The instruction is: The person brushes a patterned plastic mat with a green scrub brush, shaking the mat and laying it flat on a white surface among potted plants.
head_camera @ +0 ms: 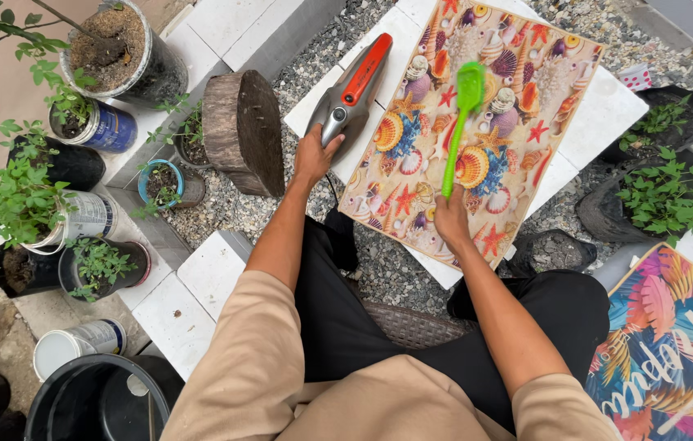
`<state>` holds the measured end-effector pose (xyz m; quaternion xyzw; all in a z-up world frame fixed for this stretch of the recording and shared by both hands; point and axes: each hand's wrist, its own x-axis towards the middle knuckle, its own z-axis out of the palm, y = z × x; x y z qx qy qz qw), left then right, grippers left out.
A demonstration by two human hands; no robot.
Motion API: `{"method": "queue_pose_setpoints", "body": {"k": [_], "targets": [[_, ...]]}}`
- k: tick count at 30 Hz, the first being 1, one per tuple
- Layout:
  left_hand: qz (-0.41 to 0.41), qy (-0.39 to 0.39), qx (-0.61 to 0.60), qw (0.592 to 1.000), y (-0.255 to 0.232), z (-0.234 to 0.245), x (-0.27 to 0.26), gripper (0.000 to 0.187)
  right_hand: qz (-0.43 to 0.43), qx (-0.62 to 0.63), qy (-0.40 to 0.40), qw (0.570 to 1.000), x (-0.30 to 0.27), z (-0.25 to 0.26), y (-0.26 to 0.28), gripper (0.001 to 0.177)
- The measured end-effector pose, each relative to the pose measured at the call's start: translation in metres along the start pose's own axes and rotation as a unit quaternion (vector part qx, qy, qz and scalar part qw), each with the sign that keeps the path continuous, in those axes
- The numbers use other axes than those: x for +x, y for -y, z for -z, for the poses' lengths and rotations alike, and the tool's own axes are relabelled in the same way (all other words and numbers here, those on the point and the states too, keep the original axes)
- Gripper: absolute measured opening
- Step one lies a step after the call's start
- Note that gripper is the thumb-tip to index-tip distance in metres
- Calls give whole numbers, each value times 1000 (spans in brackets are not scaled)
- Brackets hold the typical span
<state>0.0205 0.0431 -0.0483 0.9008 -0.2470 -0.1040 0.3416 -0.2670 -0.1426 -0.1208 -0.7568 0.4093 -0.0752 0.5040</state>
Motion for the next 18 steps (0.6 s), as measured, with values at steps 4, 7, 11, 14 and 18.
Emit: {"method": "queue_pose_setpoints", "body": {"k": [4, 7, 11, 14, 18], "targets": [[54, -50, -11, 997, -4, -6, -14, 49, -16, 22, 50, 998, 3, -26, 34, 54], [45, -103, -27, 993, -2, -8, -20, 46, 101, -8, 18, 995, 17, -67, 26, 65], [58, -140, -32, 988, -4, -5, -25, 46, 178, -25, -6, 984, 41, -126, 23, 73], [86, -155, -55, 983, -12, 7, -29, 46, 142, 2, 20, 990, 55, -162, 39, 74], [95, -182, -61, 977, -20, 24, -39, 45, 156, -44, 4, 987, 69, -197, 65, 73]]}}
